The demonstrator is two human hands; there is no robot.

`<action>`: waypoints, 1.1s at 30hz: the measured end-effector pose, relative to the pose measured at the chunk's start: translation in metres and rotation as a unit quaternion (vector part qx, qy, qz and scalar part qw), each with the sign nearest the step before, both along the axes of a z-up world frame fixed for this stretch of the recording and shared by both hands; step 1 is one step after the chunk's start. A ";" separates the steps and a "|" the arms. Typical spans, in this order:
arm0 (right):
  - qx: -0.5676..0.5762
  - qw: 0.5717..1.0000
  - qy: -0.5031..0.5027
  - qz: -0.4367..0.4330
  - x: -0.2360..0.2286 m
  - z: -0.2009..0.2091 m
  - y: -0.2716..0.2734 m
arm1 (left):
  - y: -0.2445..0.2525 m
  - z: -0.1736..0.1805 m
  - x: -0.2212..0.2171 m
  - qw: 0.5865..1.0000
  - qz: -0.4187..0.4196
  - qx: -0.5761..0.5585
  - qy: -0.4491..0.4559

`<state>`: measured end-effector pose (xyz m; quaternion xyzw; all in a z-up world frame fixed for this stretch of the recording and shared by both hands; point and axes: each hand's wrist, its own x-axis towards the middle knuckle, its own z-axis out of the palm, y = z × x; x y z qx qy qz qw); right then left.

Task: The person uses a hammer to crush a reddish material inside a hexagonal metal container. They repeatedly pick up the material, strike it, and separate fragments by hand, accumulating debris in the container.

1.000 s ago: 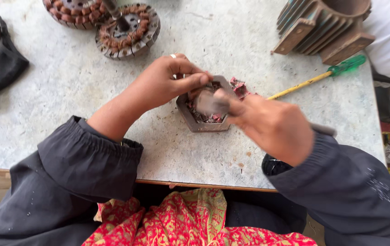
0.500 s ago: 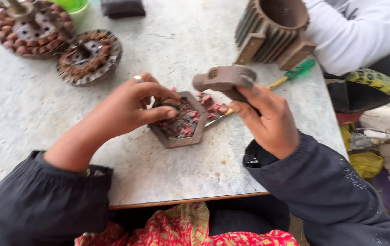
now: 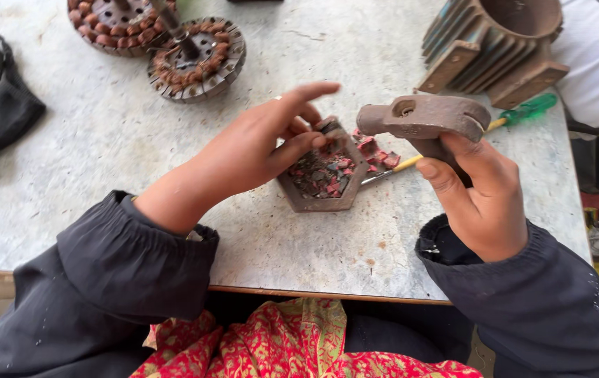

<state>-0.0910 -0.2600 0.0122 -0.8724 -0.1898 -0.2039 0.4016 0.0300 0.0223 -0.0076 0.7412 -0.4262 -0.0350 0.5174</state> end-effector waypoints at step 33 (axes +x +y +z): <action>0.109 0.991 0.069 0.021 -0.006 -0.002 0.016 | 0.000 -0.039 0.037 0.975 -0.134 -0.019 0.176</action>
